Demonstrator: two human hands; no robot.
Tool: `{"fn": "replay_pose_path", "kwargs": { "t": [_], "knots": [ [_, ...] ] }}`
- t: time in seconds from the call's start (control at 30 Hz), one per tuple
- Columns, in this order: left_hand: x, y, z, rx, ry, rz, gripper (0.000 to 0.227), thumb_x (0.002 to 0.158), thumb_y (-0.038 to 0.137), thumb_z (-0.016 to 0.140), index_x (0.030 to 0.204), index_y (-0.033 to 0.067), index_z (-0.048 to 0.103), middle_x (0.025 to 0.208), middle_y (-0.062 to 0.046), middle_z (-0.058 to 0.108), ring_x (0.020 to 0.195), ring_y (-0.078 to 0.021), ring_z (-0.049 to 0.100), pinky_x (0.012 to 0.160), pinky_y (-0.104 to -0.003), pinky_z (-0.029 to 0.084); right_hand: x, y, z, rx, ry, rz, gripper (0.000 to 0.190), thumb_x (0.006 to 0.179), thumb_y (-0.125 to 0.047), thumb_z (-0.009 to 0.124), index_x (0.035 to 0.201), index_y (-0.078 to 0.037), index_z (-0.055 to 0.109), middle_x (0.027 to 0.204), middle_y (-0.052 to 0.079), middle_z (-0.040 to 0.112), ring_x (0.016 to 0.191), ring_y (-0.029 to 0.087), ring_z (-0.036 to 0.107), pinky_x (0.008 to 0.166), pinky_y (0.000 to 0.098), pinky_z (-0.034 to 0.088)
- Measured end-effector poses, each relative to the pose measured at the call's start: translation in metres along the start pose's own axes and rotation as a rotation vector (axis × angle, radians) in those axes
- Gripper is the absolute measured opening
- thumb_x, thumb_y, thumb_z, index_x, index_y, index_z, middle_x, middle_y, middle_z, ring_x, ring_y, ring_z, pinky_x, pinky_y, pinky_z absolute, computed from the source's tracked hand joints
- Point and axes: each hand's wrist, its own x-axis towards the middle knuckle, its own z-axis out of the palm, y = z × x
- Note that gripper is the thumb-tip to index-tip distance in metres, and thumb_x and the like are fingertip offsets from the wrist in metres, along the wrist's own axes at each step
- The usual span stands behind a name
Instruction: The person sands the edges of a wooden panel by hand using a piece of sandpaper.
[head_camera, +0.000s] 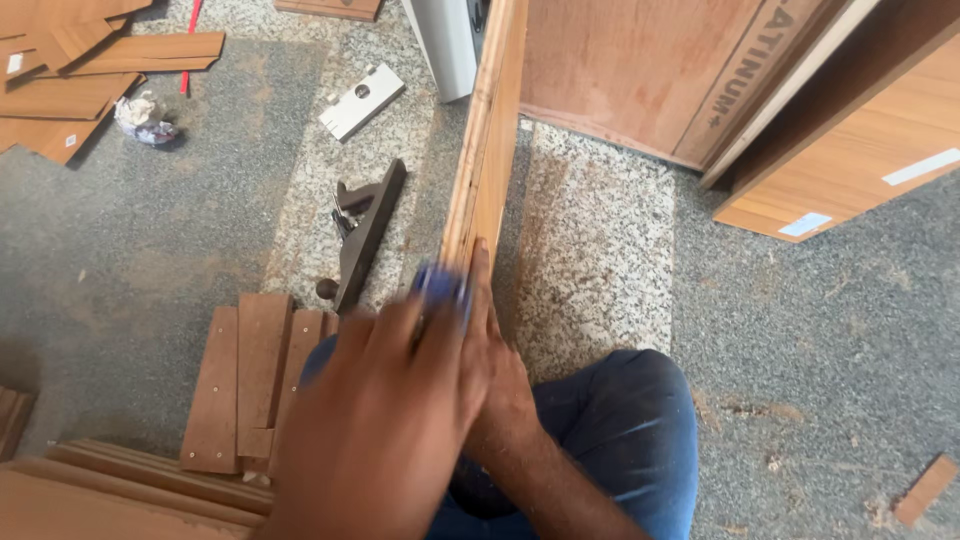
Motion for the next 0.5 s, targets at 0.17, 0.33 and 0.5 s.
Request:
{"fn": "replay_pose_path", "kwargs": {
  "t": [0.17,0.33,0.5],
  "knots": [
    [0.143,-0.023,0.048,0.102,0.036,-0.015,0.034,0.1,0.029,0.06,0.103,-0.0036,0.071,0.096,-0.024,0.068,0.066,-0.0217,0.068,0.04,-0.033,0.057,-0.007,0.003,0.005,0.03,0.394,-0.314,0.095,0.088,-0.021,0.07,0.156,0.006,0.009,0.156,0.038,0.03,0.108,0.049,0.069,0.08,0.0482,0.063],
    [0.255,-0.06,0.098,0.06,0.202,-0.018,0.032,0.093,0.038,0.071,0.092,0.0064,0.075,0.083,-0.014,0.073,0.075,-0.0298,0.071,0.062,-0.042,0.057,-0.008,-0.012,-0.002,0.086,0.473,-0.364,0.109,0.085,-0.016,0.071,0.157,0.005,-0.008,0.161,0.042,0.026,0.108,0.053,0.067,0.078,0.0504,0.061],
    [0.173,-0.041,0.058,0.146,0.062,-0.069,0.033,0.1,0.027,0.061,0.093,-0.0036,0.072,0.098,-0.023,0.069,0.07,-0.026,0.071,0.048,-0.036,0.059,-0.013,-0.021,-0.009,0.188,0.22,-0.074,0.116,0.083,-0.023,0.072,0.162,-0.006,-0.012,0.154,0.033,0.037,0.104,0.049,0.07,0.088,0.0514,0.061]
  ]
}}
